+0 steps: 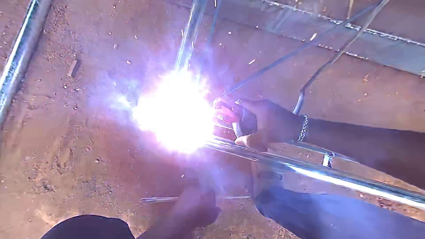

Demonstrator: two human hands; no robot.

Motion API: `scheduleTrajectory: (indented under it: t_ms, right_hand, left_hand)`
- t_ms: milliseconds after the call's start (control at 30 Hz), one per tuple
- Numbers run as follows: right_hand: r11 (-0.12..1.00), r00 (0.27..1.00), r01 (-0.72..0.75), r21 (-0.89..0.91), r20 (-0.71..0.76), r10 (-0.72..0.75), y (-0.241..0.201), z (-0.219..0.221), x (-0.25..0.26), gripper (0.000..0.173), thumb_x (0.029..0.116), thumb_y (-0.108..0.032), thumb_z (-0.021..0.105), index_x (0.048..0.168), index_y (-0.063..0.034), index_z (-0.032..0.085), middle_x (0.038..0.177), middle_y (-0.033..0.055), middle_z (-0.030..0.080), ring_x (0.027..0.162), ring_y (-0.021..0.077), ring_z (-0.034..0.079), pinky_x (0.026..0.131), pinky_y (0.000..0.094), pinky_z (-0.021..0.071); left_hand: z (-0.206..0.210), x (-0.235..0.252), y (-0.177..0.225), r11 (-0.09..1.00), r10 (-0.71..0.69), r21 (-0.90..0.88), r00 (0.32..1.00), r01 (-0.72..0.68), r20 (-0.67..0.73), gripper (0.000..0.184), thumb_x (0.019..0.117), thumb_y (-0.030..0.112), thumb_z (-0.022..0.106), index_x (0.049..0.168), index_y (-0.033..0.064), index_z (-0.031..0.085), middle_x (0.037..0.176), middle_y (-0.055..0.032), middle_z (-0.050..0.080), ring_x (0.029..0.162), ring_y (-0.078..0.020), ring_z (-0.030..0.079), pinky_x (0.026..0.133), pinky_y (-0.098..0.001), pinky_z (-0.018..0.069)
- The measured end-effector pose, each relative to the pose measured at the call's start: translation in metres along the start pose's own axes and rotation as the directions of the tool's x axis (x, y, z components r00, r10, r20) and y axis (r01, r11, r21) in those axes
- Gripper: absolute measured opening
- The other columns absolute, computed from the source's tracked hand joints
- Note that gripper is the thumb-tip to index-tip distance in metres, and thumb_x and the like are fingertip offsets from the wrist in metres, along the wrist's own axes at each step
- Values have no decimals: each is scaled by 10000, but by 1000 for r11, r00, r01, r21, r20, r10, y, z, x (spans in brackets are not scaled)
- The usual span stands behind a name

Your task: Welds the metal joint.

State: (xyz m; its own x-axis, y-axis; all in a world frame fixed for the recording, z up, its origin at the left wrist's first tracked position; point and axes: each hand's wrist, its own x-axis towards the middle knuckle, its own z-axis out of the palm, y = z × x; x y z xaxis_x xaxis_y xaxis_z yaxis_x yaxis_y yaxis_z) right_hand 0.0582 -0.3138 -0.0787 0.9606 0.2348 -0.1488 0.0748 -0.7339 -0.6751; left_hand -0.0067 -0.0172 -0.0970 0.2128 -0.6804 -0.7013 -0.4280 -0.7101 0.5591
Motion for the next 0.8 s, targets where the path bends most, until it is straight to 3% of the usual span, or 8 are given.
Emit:
scheduleTrajectory:
  t_ms: [33, 100, 167, 367, 533, 667, 800]
  right_hand:
    - [998, 997, -55, -24, 47, 56, -23, -11, 0, 753, 568, -564, 848, 1172, -159, 654, 832, -59, 680, 724, 42, 653, 626, 320, 573]
    - [991, 986, -118, -57, 115, 124, -41, -21, 2, 785, 589, -516, 853, 1238, -128, 640, 921, -14, 707, 820, 79, 682, 720, 345, 584]
    - [991, 987, -106, -76, 112, 114, -40, -20, 2, 755, 593, -536, 837, 1201, -135, 639, 881, -28, 687, 785, 68, 670, 683, 329, 571]
    - [992, 986, -122, -14, 115, 123, -38, -18, 1, 731, 578, -520, 850, 1173, -152, 642, 805, -73, 681, 698, 20, 655, 619, 283, 574]
    - [993, 986, -112, -47, 118, 117, -38, -19, 2, 602, 576, -504, 846, 1024, -170, 622, 706, -81, 621, 618, 32, 614, 538, 282, 525]
    - [992, 984, -116, -41, 133, 121, -40, -21, 1, 638, 576, -480, 853, 1087, -161, 641, 754, -73, 654, 670, 38, 644, 590, 300, 552]
    - [991, 982, -129, -35, 134, 133, -36, -19, 3, 631, 565, -500, 854, 1057, -175, 630, 739, -73, 650, 640, 43, 636, 563, 302, 551]
  left_hand:
    - [3, 1, -2, 999, 5, 38, 1000, -5, 5, 582, 906, 566, 639, 1275, 119, 685, 1238, -188, 697, 1170, -417, 653, 955, -676, 502]
    - [-13, 0, 7, 996, -82, 40, 970, 75, 230, 595, 987, 541, 581, 1333, 59, 618, 1199, -236, 689, 1136, -456, 659, 921, -693, 508]
    - [-20, -2, 13, 991, -131, 34, 946, 127, 296, 559, 1005, 513, 592, 1308, 44, 618, 1138, -230, 700, 1093, -443, 675, 903, -676, 527]
    - [-22, 0, 15, 989, -144, 72, 938, 127, 314, 534, 1010, 516, 583, 1270, 51, 612, 1103, -210, 699, 1066, -419, 682, 877, -653, 534]
    - [-20, 0, 14, 990, -144, 44, 945, 137, 295, 531, 997, 509, 603, 1288, 65, 629, 1125, -205, 706, 1097, -416, 678, 912, -662, 530]
    - [-18, -1, 11, 991, -132, 25, 955, 130, 266, 515, 980, 502, 624, 1259, 70, 652, 1108, -213, 709, 1073, -432, 682, 882, -689, 531]
    - [-19, 0, 11, 991, -136, 21, 948, 136, 288, 520, 989, 508, 613, 1263, 67, 637, 1112, -202, 707, 1082, -419, 681, 892, -669, 533]
